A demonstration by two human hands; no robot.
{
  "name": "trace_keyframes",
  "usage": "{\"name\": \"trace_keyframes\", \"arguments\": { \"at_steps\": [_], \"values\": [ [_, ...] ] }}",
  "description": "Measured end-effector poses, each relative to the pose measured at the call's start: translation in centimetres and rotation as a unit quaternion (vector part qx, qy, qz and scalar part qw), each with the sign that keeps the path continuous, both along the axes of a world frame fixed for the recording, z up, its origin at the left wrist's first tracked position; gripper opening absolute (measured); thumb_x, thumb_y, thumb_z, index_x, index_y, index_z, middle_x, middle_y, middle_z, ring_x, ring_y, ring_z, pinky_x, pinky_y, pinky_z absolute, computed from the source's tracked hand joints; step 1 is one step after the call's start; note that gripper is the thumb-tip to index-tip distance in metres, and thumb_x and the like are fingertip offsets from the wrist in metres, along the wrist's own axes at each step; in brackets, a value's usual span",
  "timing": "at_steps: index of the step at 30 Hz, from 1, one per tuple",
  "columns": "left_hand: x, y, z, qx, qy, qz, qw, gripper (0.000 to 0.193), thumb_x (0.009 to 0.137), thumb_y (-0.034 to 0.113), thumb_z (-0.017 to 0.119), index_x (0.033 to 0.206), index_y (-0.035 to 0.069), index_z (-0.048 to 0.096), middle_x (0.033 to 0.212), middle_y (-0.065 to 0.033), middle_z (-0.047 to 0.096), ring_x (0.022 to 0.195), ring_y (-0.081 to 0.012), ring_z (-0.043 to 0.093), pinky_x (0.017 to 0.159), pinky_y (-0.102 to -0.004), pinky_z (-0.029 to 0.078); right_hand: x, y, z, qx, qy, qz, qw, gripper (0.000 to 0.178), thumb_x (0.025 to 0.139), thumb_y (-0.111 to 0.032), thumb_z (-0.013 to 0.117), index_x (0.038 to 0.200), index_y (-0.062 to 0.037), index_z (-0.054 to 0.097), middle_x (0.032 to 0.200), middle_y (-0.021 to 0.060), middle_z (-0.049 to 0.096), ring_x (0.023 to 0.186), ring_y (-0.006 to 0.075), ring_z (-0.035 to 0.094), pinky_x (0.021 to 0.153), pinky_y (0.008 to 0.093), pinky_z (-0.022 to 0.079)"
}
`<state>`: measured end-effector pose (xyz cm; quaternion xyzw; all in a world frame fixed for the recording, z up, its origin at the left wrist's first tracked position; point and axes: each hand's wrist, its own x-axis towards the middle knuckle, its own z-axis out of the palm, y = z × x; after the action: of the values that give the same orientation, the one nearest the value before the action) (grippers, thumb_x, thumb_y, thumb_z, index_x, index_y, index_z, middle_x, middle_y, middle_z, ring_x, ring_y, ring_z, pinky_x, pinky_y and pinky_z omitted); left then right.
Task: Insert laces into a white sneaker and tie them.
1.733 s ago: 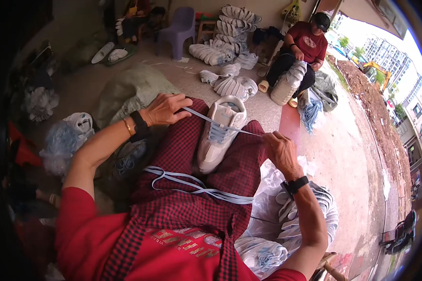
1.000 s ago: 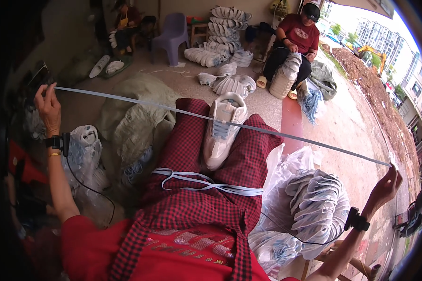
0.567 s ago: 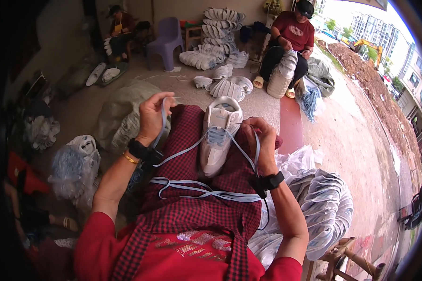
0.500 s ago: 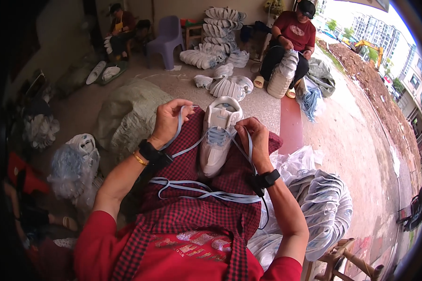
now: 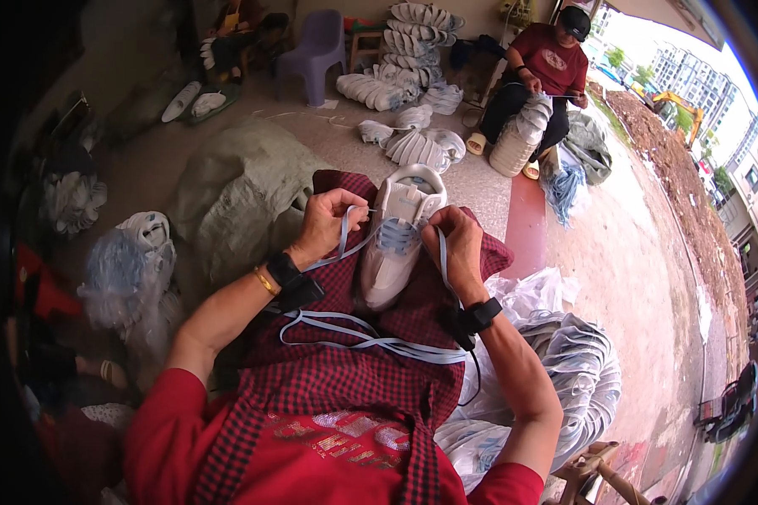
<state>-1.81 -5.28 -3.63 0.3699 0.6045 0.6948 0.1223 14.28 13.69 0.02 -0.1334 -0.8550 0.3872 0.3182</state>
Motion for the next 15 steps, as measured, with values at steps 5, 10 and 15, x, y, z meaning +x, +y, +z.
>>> {"name": "trace_keyframes", "arguments": {
  "at_steps": [5, 10, 15],
  "values": [
    [0.9, 0.0, 0.6, -0.047, 0.076, 0.075, 0.993, 0.012, 0.08, 0.012, 0.076, 0.085, 0.001, 0.071, 0.072, -0.0066, 0.071, 0.064, -0.0089, 0.065, 0.059, -0.026, 0.051, -0.4, -2.1, 2.3, 0.272, -0.02, -0.012, 0.962, 0.009, 0.073, -0.004, 0.068, 0.081, -0.0032, 0.064, 0.074, 0.0155, 0.068, 0.07, 0.0344, 0.067, 0.064, 0.039, 0.051],
    [1.4, 0.4, 0.7, -0.028, 0.106, 0.11, 0.988, 0.016, 0.081, 0.012, 0.076, 0.088, -0.001, 0.07, 0.073, -0.0063, 0.071, 0.065, -0.0074, 0.064, 0.06, -0.0251, 0.051, -1.5, -0.9, 2.5, 0.174, -0.111, 0.003, 0.978, 0.016, 0.076, -0.005, 0.069, 0.092, -0.003, 0.066, 0.074, 0.0102, 0.068, 0.063, 0.0193, 0.064, 0.062, 0.0314, 0.05],
    [1.4, 0.3, 0.9, -0.015, 0.139, 0.114, 0.984, 0.012, 0.079, 0.011, 0.074, 0.085, 0.0, 0.07, 0.075, -0.0088, 0.072, 0.066, -0.0112, 0.066, 0.061, -0.0278, 0.052, -0.7, 0.4, 1.8, -0.105, -0.078, 0.117, 0.985, 0.012, 0.081, -0.006, 0.068, 0.091, -0.0025, 0.063, 0.075, -0.0006, 0.064, 0.069, 0.0075, 0.058, 0.063, 0.0239, 0.046]
  ]
}}
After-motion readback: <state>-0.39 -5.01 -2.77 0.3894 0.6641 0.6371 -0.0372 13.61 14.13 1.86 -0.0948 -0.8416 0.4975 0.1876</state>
